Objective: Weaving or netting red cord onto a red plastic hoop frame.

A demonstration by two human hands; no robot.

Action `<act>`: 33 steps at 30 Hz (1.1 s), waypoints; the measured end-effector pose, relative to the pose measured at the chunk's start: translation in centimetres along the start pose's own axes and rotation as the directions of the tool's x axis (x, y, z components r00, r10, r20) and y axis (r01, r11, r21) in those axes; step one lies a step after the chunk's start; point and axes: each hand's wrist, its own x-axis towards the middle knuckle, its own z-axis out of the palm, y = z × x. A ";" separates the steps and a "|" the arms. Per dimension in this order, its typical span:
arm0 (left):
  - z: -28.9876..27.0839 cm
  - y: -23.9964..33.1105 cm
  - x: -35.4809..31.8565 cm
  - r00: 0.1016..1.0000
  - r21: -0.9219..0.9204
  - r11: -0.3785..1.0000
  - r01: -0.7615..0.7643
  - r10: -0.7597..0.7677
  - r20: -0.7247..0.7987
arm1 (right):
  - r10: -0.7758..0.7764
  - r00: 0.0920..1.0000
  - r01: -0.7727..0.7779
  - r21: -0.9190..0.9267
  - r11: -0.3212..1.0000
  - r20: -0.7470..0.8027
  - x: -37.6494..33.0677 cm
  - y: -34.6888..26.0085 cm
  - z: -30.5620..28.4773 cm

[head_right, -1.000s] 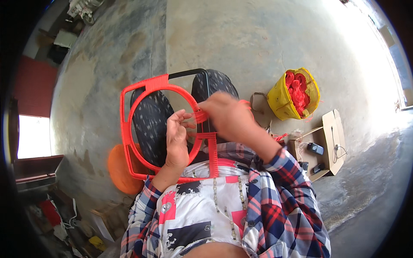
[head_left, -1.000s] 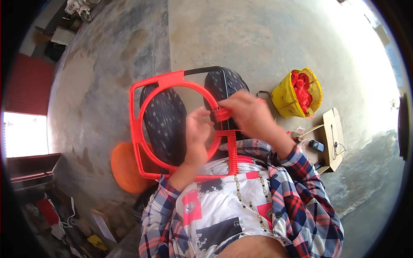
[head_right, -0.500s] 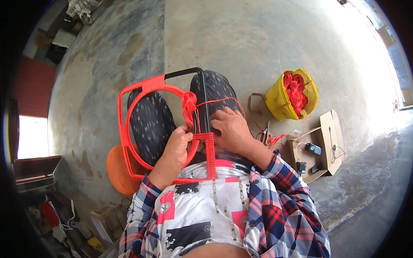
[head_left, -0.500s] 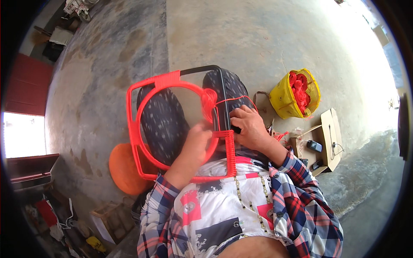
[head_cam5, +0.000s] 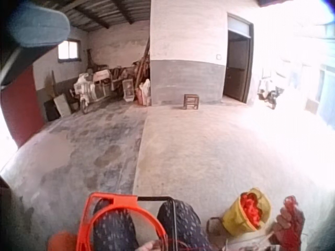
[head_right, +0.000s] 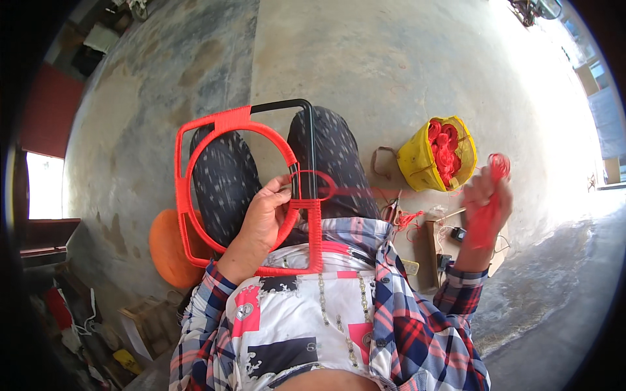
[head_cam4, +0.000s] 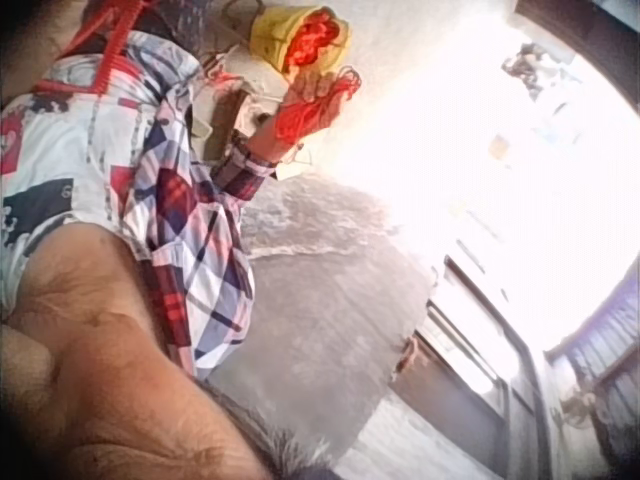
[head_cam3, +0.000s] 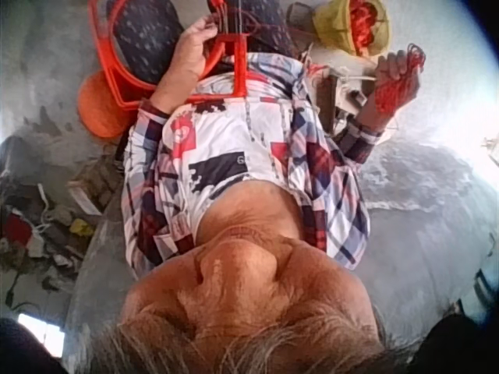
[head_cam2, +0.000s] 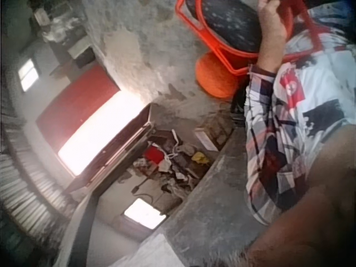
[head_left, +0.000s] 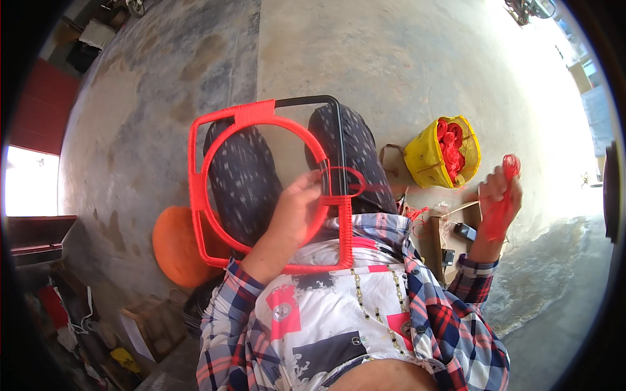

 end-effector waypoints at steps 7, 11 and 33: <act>-1.5 -0.4 0.0 0.995 0.102 0.995 -0.011 0.001 0.095 | 0.109 0.940 -0.224 -0.343 0.912 -0.324 0.5 8.2 2.6; -1.5 -1.3 0.0 0.985 0.230 0.962 -0.150 0.125 0.117 | 0.460 0.884 -0.377 -0.717 0.586 -0.089 -0.6 15.9 6.9; -1.1 -0.4 0.9 0.999 0.007 0.999 0.034 -0.034 -0.014 | 0.409 0.695 0.357 -0.777 0.519 0.592 -0.2 9.8 5.4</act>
